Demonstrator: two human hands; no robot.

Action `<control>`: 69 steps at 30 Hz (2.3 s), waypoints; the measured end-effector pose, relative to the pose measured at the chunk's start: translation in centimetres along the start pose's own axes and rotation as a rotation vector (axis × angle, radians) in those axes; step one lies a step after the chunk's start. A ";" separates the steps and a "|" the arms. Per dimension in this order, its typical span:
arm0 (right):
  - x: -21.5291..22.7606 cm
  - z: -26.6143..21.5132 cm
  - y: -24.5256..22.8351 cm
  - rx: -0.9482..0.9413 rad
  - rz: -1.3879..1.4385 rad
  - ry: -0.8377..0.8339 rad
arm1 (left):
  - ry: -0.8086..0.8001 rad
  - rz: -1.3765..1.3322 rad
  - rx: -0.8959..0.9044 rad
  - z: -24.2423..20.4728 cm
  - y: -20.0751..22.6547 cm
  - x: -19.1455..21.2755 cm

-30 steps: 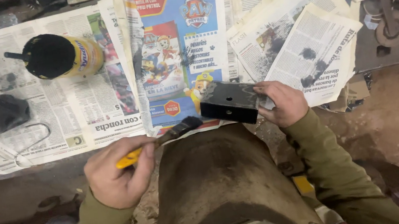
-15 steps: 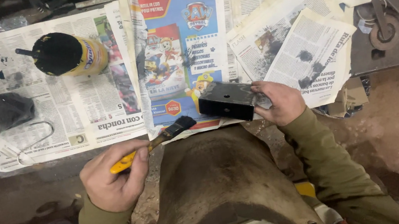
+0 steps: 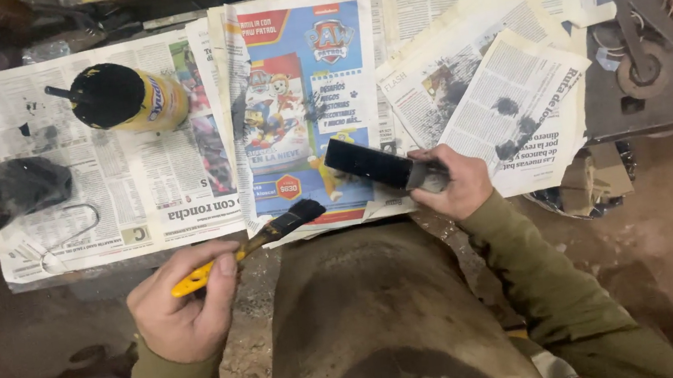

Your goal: Painting a small metal component with black paint using a brush.

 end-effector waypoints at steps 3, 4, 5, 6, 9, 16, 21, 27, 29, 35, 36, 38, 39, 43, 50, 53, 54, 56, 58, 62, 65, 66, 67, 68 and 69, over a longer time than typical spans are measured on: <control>0.7 0.2 -1.7 -0.102 0.075 0.040 | 0.035 -0.079 0.067 -0.8 0.0 -0.3; 0.5 -0.2 -1.3 -0.101 0.077 0.042 | 0.035 -0.077 0.066 -1.1 0.0 -0.3; 0.4 -0.6 -1.0 -0.143 0.244 0.054 | 0.033 -0.073 0.060 -1.3 -0.1 -0.2; 0.3 -1.0 -0.8 -0.184 0.412 0.066 | 0.031 -0.070 0.054 -1.5 -0.2 -0.1; 0.2 -3.3 0.9 -0.184 0.732 0.121 | 0.007 -0.148 0.064 -1.9 -1.5 0.2; -0.1 -6.4 -3.4 -0.255 0.917 0.351 | -0.107 -0.685 0.087 -0.1 -5.8 1.9; -3.5 -9.4 -7.2 -0.196 1.109 0.565 | -0.244 -0.911 0.154 1.9 -9.0 3.6; -7.5 -15.8 -11.2 -0.131 1.043 0.844 | -0.522 -0.960 0.219 3.5 -11.8 2.9; -9.7 -20.4 -10.5 -0.132 1.035 0.946 | -0.598 -0.960 0.216 3.7 -11.3 2.1; -13.3 -29.8 -14.3 -0.002 1.105 1.216 | -0.831 -0.960 0.158 2.5 -8.4 -1.8; -13.9 -31.9 -14.5 0.023 1.132 1.217 | -0.862 -0.935 0.138 2.0 -7.4 -2.7; -16.1 -35.4 -15.6 0.028 1.112 1.325 | -0.925 -0.929 0.134 0.8 -6.7 -4.5; -16.9 -37.4 -16.0 0.024 1.105 1.387 | -0.943 -0.933 0.146 -0.1 -6.3 -5.7; -21.4 -46.1 -18.4 0.049 1.048 1.590 | -1.066 -0.778 0.049 -6.1 -3.0 -11.0; -30.5 -63.6 -24.9 0.018 0.971 1.951 | -1.454 -0.634 -0.013 -24.5 5.2 -21.6; -34.0 -70.5 -26.8 -0.001 0.894 2.051 | -1.579 -0.582 -0.040 -32.1 7.4 -25.2; -35.8 -72.6 -27.5 0.006 0.892 2.072 | -1.634 -0.541 -0.033 -34.6 8.2 -26.3; -39.6 -75.9 -28.3 -0.037 0.811 2.212 | -1.733 -0.486 -0.063 -39.5 8.8 -28.5; -40.2 -78.3 -29.4 -0.072 0.713 2.349 | -1.834 -0.441 -0.108 -44.0 10.1 -31.2; -43.0 -80.9 -31.5 -0.049 0.641 2.561 | -2.026 -0.234 -0.145 -52.1 11.6 -35.6; -43.9 -83.9 -32.5 -0.044 0.581 2.687 | -2.148 -0.168 -0.226 -58.5 13.1 -38.9; -43.6 -84.8 -33.1 -0.046 0.595 2.724 | -2.173 -0.153 -0.250 -60.4 13.6 -40.0; -43.5 -85.5 -33.8 -0.031 0.563 2.772 | -2.213 -0.125 -0.273 -62.4 14.1 -40.7; -43.2 -86.1 -34.5 -0.044 0.559 2.836 | -2.249 -0.113 -0.313 -64.4 14.8 -41.5; -42.7 -87.6 -35.1 -0.053 0.547 2.886 | -2.279 -0.120 -0.356 -66.7 15.6 -42.4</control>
Point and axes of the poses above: each hand's wrist, its own z-axis towards the middle knuckle, its own x-axis out of the back of the hand, y = z × x, the point moved 1 cm from there along z, towards the middle knuckle, and after that the axes turned 3 degrees about -y, right-handed, at the moved point
